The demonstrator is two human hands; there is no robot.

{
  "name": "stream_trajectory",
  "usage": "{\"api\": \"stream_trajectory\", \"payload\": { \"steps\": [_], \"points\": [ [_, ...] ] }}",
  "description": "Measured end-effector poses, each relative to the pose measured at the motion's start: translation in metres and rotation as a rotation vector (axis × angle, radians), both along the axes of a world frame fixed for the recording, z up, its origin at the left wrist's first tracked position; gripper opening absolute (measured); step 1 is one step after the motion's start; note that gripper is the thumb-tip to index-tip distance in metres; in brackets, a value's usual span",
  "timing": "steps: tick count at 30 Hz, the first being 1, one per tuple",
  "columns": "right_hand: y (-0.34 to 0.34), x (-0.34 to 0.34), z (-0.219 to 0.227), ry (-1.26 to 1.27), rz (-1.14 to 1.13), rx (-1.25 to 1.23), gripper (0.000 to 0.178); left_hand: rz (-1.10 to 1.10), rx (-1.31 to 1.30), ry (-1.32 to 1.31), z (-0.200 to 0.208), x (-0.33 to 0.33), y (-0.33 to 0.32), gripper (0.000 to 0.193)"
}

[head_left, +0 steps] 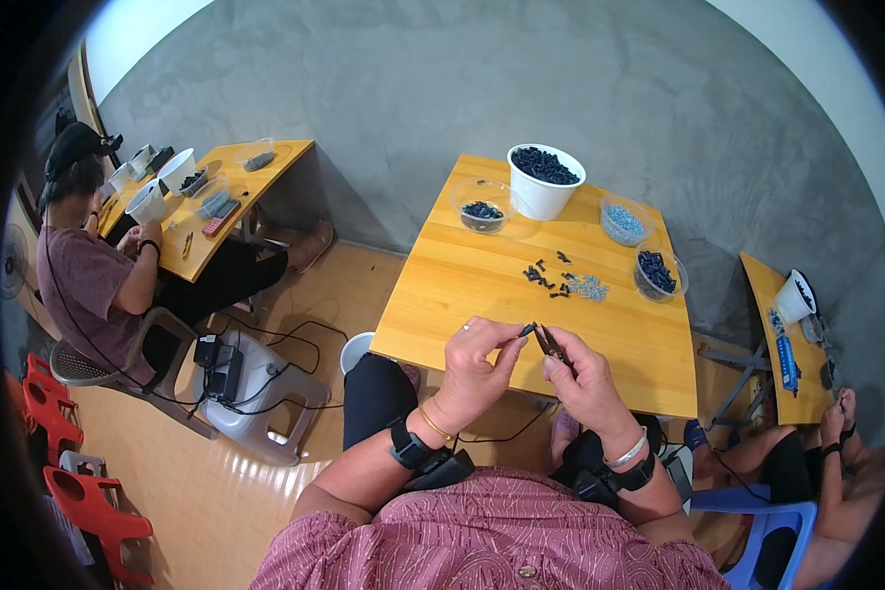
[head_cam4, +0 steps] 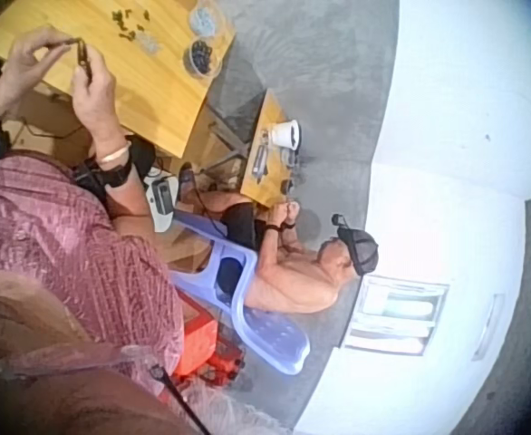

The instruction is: Manually assembling small plastic or rubber components on a work table.

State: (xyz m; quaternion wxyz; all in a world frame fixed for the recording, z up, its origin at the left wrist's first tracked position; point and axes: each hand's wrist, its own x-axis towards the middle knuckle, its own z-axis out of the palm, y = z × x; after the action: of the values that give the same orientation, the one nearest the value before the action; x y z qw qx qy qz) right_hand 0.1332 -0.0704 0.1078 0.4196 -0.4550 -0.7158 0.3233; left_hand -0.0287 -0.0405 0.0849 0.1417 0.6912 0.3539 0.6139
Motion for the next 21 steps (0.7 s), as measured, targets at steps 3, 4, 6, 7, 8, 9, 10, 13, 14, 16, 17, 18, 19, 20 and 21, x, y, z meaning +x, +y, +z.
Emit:
{"api": "stream_trajectory", "payload": {
  "steps": [3,4,6,7,8,9,10,13,14,16,17,18,19,20,21],
  "points": [
    [0.000,0.000,-0.002,-0.001,-0.005,0.000,0.034,0.019,0.115,0.045,-0.001,0.000,0.001,0.018],
    [0.000,-0.001,-0.002,0.001,-0.007,0.002,0.036,0.019,0.114,0.045,-0.001,0.001,0.001,0.018],
    [-0.004,-0.004,0.006,-0.012,-0.011,-0.010,0.038,0.014,0.128,0.036,-0.002,0.001,0.001,0.019],
    [-0.005,-0.006,0.009,-0.026,-0.015,-0.022,0.040,0.014,0.127,0.036,-0.002,0.001,0.001,0.019],
    [-0.004,-0.005,0.010,-0.026,-0.014,-0.023,0.040,0.000,0.115,0.038,-0.001,0.000,0.000,0.019],
    [-0.003,-0.005,0.011,-0.051,0.020,-0.022,0.042,-0.015,0.103,0.039,-0.001,0.000,-0.001,0.019],
    [-0.003,-0.004,0.011,-0.077,0.054,-0.022,0.043,-0.016,0.103,0.040,-0.001,0.000,-0.001,0.019],
    [-0.003,-0.005,0.009,-0.066,0.046,0.012,0.044,-0.023,0.090,0.028,0.000,0.001,0.000,0.019],
    [-0.004,-0.005,0.011,-0.066,0.046,0.011,0.044,-0.015,0.087,0.035,0.001,0.002,-0.001,0.019],
    [-0.006,-0.007,0.016,-0.111,0.016,-0.029,0.045,-0.004,0.081,0.043,0.002,0.002,-0.002,0.019],
    [-0.007,-0.008,0.016,-0.111,0.017,-0.030,0.045,0.014,0.102,0.061,0.002,0.001,-0.002,0.019],
    [-0.007,-0.009,0.017,-0.111,0.021,0.020,0.044,0.031,0.123,0.079,0.003,0.001,-0.002,0.018],
    [-0.007,-0.010,0.017,-0.110,0.024,0.069,0.044,0.031,0.123,0.079,0.002,0.001,-0.001,0.018],
    [-0.007,-0.011,0.017,-0.111,0.025,0.069,0.044,0.042,0.154,0.102,0.001,0.001,0.000,0.018],
    [-0.007,-0.012,0.017,-0.103,0.026,0.107,0.044,0.052,0.184,0.125,0.000,0.001,0.001,0.018]
  ]
}}
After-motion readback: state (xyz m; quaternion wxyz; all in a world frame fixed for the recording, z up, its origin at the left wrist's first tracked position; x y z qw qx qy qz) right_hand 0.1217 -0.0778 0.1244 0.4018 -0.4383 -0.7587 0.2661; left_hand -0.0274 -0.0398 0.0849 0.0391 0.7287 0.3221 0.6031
